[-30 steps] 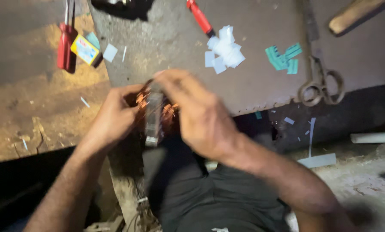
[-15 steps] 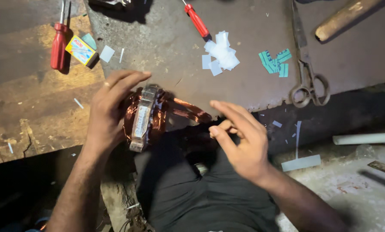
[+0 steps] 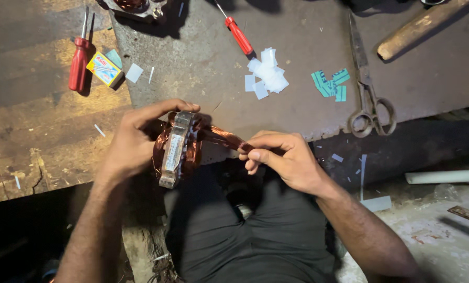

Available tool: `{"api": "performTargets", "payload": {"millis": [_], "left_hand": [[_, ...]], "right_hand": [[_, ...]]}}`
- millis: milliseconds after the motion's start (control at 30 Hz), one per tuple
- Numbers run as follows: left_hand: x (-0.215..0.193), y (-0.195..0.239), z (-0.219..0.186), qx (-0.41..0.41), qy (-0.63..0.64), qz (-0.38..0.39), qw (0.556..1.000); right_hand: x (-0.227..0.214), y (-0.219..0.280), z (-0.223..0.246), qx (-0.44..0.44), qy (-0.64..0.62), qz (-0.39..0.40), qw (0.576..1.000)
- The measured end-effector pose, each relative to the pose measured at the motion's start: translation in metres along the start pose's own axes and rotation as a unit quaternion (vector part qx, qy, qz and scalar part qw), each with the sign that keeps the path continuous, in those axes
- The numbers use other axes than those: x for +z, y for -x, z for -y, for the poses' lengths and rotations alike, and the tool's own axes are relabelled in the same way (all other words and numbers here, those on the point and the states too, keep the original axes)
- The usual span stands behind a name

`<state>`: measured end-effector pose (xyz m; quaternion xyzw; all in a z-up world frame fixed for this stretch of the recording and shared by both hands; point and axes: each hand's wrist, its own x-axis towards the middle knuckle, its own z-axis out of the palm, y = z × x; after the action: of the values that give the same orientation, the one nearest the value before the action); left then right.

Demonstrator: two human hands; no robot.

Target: The person is repairing a stator by hand on a workshop table. They are placing insulation strips into the slots of the copper coil winding and then inserting copper wire coils into those slots.

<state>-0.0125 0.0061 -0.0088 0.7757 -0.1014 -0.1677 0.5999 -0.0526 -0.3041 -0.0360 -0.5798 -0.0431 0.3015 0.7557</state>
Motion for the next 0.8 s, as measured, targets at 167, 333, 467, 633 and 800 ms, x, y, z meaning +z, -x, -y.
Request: {"api": "performTargets", "payload": {"millis": [167,333,467,633,800], "left_hand": [[0.017,-0.002,-0.002,0.064,-0.036,-0.08,0.994],[0.019,-0.003,-0.005,0.053,-0.044,-0.085,0.994],[0.019,-0.003,-0.004,0.035,-0.04,-0.08,0.995],[0.019,-0.005,-0.003,0.023,-0.017,-0.08,0.996],[0.021,-0.003,-0.003,0.035,-0.042,-0.09,0.994]], "right_hand": [[0.0,-0.003,0.004,0.003,-0.004,0.018,1.0],[-0.005,-0.002,0.009,0.002,0.0,0.053,0.999],[-0.012,0.0,0.007,0.024,0.004,0.019,1.0],[-0.01,-0.001,0.004,0.032,-0.013,0.018,0.999],[-0.007,0.002,0.005,0.03,-0.026,0.02,0.999]]}}
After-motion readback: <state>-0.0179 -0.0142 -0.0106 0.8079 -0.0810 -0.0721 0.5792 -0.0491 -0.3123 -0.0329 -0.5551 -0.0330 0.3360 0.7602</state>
